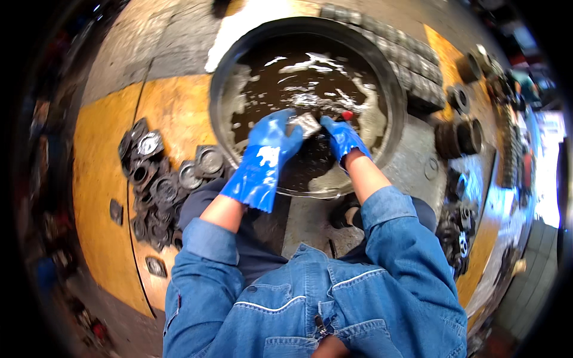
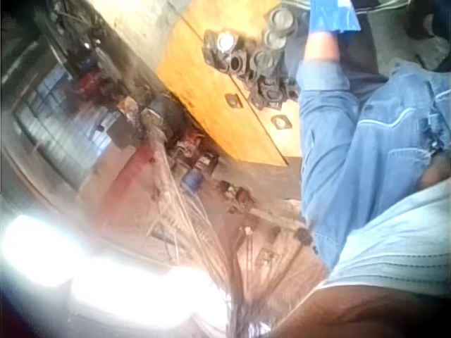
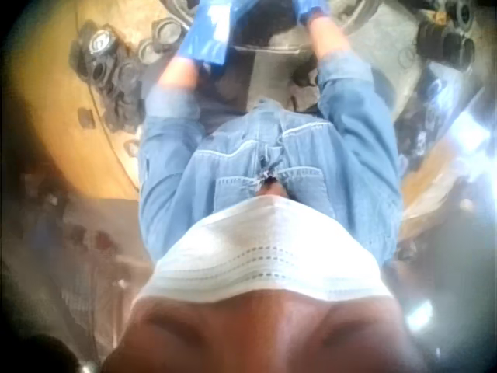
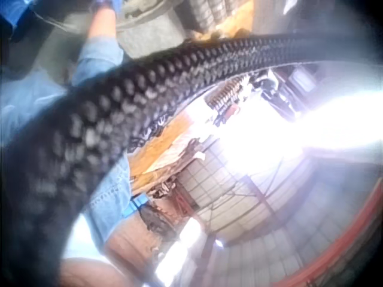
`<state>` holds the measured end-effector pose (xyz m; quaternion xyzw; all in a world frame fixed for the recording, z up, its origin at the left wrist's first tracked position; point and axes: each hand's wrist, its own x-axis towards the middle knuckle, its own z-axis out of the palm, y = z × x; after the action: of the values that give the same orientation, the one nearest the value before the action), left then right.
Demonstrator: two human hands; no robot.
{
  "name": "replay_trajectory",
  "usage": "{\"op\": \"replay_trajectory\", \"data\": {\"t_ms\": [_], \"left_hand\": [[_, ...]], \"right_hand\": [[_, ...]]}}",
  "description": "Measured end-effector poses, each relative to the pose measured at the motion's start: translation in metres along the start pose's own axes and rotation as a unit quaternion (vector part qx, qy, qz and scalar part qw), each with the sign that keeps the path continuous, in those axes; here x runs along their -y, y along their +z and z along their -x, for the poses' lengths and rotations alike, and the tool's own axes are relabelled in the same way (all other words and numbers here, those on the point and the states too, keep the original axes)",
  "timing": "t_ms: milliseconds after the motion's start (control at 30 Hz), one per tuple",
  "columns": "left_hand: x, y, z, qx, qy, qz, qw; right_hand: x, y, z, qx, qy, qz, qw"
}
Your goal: The person cleans various metal components in a large basin of dark liquid, scrubbing them with a brush and picking them up by hand while wearing protective gloves. They handle the components one by one, scrubbing different sides before setting them aside on the floor.
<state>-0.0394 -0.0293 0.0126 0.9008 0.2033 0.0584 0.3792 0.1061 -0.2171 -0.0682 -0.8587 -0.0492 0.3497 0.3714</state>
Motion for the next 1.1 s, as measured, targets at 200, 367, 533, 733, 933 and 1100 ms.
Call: {"op": "replay_trajectory", "data": {"t_ms": [200, 367, 533, 733, 933, 1100], "left_hand": [[-0.012, -0.011, -0.013, 0.063, -0.105, 0.25, 0.96], [-0.01, -0.013, -0.004, 0.152, -0.091, 0.418, 0.891], [0.003, 0.0, 0.002, 0.135, -0.078, 0.522, 0.838], [-0.005, -0.009, 0.006, 0.123, -0.121, 0.637, 0.752], [-0.007, -0.012, -0.009, 0.128, -0.237, 0.696, 0.666], [0.011, -0.004, -0.034, 0.091, -0.277, 0.735, 0.612]], "right_hand": [[-0.026, -0.002, -0.015, 0.12, 0.014, -0.287, 0.95], [-0.034, -0.053, -0.087, 0.024, 0.214, -0.358, 0.908], [-0.014, -0.049, -0.07, 0.052, 0.205, -0.374, 0.903], [-0.062, -0.014, -0.083, 0.155, 0.098, -0.421, 0.888], [-0.06, 0.019, -0.043, 0.099, 0.015, -0.369, 0.924], [-0.005, 0.003, -0.011, 0.016, -0.073, -0.145, 0.987]]}}
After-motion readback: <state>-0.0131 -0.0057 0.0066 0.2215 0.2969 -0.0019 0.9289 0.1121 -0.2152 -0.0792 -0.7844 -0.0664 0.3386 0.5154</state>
